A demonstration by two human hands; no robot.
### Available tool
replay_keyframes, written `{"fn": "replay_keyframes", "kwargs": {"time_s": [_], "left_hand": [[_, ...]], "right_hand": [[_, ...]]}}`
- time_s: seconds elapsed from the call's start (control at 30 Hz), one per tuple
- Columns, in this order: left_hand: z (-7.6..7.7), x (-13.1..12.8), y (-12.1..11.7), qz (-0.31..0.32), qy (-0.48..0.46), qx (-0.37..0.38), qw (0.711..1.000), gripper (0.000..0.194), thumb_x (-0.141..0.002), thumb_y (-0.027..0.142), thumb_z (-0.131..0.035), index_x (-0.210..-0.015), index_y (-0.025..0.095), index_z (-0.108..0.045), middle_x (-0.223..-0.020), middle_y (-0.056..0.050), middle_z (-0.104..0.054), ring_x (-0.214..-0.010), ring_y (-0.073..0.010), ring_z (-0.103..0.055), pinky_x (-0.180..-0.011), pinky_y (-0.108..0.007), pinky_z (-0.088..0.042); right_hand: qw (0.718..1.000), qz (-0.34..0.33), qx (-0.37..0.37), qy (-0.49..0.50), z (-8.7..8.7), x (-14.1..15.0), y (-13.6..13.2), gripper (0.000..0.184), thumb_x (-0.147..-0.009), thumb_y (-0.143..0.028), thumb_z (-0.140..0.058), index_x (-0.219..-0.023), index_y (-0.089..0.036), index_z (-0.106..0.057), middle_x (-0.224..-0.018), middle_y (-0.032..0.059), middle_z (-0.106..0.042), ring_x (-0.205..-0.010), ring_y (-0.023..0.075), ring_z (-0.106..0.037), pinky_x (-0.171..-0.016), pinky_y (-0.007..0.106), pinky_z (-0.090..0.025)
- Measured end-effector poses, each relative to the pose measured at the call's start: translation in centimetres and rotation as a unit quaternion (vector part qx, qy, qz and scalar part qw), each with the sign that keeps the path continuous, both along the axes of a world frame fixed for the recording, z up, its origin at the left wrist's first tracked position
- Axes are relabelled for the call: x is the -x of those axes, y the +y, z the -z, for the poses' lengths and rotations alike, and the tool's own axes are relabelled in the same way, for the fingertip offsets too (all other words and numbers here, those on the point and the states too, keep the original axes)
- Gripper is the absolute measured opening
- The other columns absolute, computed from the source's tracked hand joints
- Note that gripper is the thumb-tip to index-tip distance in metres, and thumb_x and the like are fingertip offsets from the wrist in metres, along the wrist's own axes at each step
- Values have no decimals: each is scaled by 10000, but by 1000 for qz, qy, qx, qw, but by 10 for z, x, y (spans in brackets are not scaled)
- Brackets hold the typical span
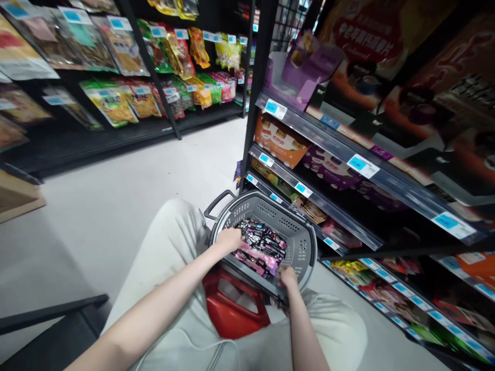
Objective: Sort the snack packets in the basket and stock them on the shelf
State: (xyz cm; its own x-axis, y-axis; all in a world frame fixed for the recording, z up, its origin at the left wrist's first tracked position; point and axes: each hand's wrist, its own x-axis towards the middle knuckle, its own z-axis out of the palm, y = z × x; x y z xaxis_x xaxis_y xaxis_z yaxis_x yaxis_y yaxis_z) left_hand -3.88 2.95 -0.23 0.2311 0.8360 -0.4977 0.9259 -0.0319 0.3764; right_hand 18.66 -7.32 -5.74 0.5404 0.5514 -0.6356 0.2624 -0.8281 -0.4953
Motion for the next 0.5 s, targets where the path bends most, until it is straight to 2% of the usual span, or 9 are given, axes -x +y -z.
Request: {"fn": "replay_keyframes", "kwargs": {"time_s": [0.07,0.17,0.37,0.43,0.5], "left_hand": [[-1,0,-4,27,29,-4,999,347,-739,357,-395,-861,100,-592,-923,-205,-591,-890,-308,-541,-734,-422,-399],[-2,-1,-9,55,52,-8,997,334,-732,352,-401,-851,107,-595,-889,-196,-602,-854,-312,-555,-694,-423,-413],[3,-1,-16,141,100,-6,985,375,-748,352,-373,-978,110,-542,-860,-183,-609,-807,-296,-573,-648,-396,-433],[6,-2,-17,164,101,-10,981,371,-744,316,-389,-1015,101,-524,-836,-186,-612,-793,-290,-576,-640,-388,-434],[10,-5,-18,183,110,-13,977,345,-745,252,-388,-1019,91,-524,-814,-188,-615,-770,-290,-579,-615,-384,-434]], "right_hand": [[996,-25,51,-67,1,-17,9,193,-765,-269,-498,-889,-126,-536,-896,65,-578,-779,157,-565,-677,322,-455],[983,-63,83,-151,-10,-62,34,267,-797,-297,-454,-1017,-149,-485,-1023,53,-518,-867,152,-524,-738,359,-435],[946,-93,71,-303,-42,-173,90,276,-773,-174,-399,-1012,-134,-532,-1013,138,-567,-975,219,-515,-809,303,-385],[935,-99,67,-334,-42,-203,101,300,-737,-141,-412,-1007,-100,-536,-966,168,-586,-940,240,-539,-773,308,-404],[927,-119,60,-350,-35,-226,109,309,-686,-111,-453,-978,-77,-550,-911,183,-602,-901,254,-560,-736,308,-419]]}}
